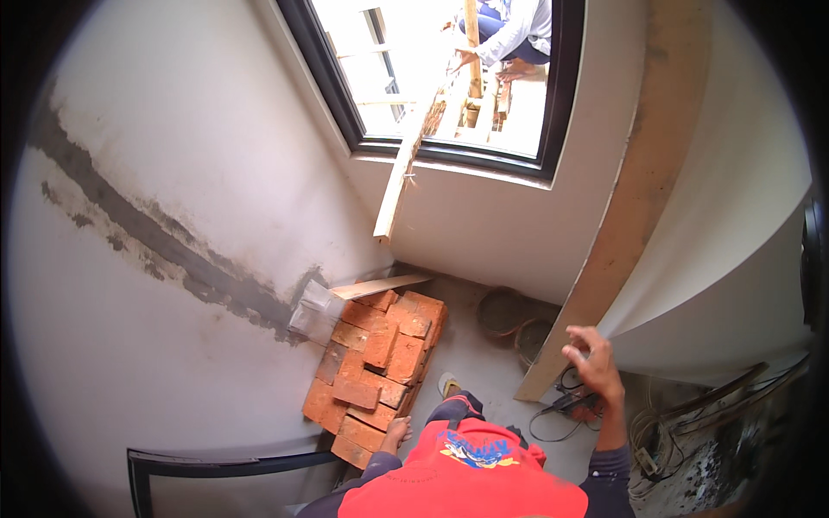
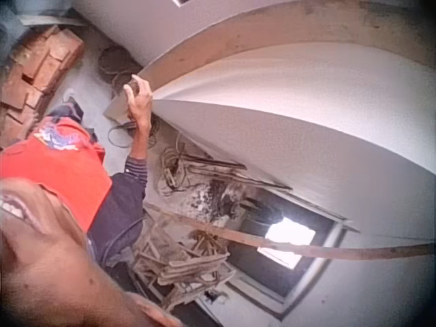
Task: The person carries a long wooden plank up a spiral staircase and into a room under construction. They position the plank on a stack of bricks near a window and use a hand saw to cut the wood while another person assists by holding the plank steady.
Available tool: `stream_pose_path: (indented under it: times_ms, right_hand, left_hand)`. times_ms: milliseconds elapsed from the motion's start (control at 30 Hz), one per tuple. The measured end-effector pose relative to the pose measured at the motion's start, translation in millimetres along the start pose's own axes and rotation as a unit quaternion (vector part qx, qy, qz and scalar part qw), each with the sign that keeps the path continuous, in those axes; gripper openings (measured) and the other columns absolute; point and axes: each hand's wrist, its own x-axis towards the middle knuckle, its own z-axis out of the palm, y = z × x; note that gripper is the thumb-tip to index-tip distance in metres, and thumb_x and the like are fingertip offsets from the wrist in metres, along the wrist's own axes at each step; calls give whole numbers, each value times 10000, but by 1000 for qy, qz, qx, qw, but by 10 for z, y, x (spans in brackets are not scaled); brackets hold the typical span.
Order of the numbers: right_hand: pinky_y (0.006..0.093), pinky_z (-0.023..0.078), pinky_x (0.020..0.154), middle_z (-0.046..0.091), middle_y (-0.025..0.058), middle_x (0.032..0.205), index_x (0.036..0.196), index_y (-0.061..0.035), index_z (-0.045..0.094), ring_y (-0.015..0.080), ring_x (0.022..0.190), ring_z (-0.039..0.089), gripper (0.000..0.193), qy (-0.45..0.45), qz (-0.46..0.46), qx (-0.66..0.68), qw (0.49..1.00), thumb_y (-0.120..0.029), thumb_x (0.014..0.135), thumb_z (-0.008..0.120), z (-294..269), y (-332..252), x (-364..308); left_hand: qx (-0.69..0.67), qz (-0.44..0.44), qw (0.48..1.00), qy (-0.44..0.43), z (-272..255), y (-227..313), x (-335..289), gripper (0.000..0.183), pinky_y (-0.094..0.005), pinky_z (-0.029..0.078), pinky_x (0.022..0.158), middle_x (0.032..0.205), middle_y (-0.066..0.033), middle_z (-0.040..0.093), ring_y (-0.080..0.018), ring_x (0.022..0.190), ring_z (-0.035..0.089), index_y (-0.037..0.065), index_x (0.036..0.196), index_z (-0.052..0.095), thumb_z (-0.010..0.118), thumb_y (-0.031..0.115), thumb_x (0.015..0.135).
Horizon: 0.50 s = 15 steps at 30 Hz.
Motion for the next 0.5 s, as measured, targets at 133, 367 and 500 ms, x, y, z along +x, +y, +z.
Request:
stream_pose_path:
  times_ms: [133,367,500]
  right_hand:
    - [356,499,876,565,128,1155,1249,-45,572,242,1017,583,462,81,-49,-10,995,-94,810,708,30,-392,728]
    - [416,448,965,439,162,1326,1414,-62,397,315,1206,479,681,246,-171,-73,951,-138,818,717,96,-929,1980]
    - [457,370,1046,356,195,1382,1453,-71,327,356,1285,393,757,371,-198,-202,885,-184,824,732,-8,-1056,2625]
  left_hand:
    - [-20,7,1000,-6,-435,468,238,206,-281,488,435,787,-39,617,-158,586,601,52,996,652,599,238,924]
    - [-72,303,913,263,-1489,1946,361,321,-354,521,640,840,-123,640,-213,722,635,15,1177,537,614,157,899]
    - [-31,437,845,308,-1785,3291,-293,449,-395,482,887,1141,-217,617,-296,1044,620,-10,1268,472,639,201,909]
